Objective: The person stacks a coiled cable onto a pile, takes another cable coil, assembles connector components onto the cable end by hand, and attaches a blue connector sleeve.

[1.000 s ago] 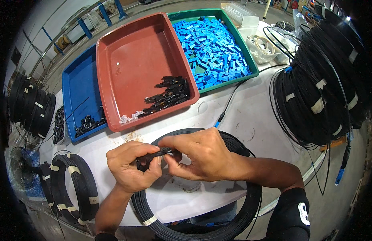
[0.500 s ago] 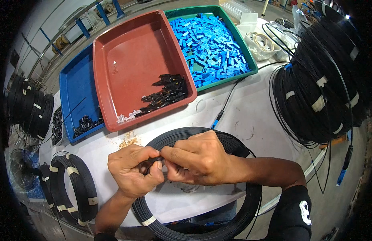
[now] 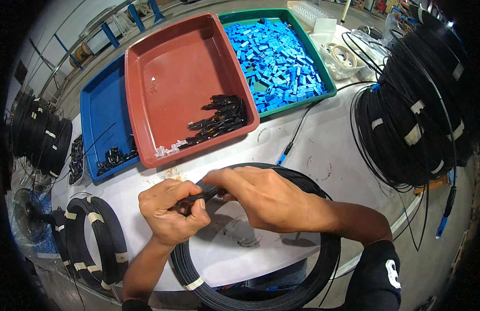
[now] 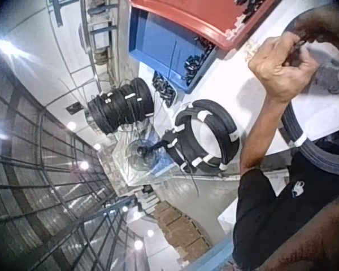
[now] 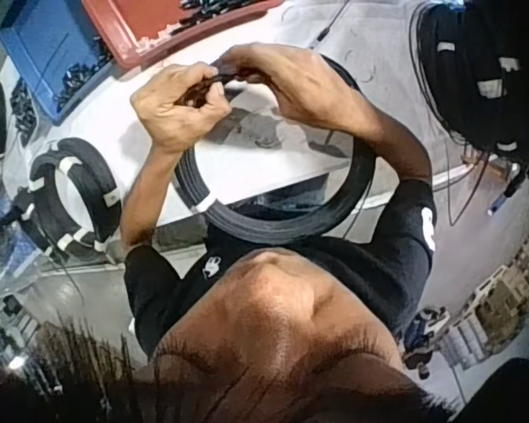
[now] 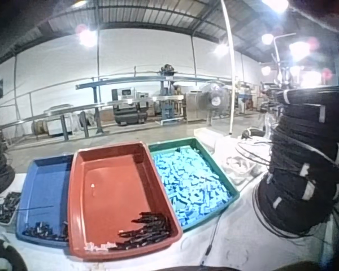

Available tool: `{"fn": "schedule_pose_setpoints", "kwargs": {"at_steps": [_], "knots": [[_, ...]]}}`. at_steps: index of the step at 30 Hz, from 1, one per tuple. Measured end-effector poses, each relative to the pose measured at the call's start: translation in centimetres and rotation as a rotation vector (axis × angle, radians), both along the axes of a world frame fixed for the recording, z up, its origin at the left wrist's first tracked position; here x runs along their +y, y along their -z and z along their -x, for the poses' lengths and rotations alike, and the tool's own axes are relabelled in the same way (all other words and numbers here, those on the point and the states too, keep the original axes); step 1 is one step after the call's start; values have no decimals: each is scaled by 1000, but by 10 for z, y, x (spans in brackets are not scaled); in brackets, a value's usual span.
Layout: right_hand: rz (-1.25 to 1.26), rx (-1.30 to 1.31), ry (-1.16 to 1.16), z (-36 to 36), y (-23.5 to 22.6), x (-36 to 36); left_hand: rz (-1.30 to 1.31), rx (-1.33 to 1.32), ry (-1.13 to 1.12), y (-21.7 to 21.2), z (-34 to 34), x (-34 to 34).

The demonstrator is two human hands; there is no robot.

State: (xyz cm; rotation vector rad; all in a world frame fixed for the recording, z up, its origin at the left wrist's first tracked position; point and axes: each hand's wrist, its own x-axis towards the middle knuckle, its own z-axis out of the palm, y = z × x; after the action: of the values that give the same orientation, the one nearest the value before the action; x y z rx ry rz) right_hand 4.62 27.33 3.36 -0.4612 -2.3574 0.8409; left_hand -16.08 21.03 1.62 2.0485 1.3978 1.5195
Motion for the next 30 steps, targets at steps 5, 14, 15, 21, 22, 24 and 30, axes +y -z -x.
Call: {"fn": "schedule_pose_setpoints", "kwargs": {"at_steps": [5, 14, 15, 21, 22, 24, 30], "knots": [[-45, 105, 68, 5, 5, -4, -52, 50, 36, -4, -3, 0], [-178, 166, 101, 2, 5, 1, -56, 15, 55, -6, -7, -1], [-136, 172, 80, 2, 4, 1, -38, 8, 67, -5, -7, -1], [-26, 193, 46, 2, 7, -3, -23, -5, 105, -5, -6, 0], [9, 223, 60, 2, 10, -3, -23, -4, 104, -5, -7, -1], [-30, 251, 50, 3, 14, -2, -4, -41, 103, -3, -7, -2], [-372, 273, 66, 9, 6, -6, 53, -74, 152, -12, -6, -3]]}}
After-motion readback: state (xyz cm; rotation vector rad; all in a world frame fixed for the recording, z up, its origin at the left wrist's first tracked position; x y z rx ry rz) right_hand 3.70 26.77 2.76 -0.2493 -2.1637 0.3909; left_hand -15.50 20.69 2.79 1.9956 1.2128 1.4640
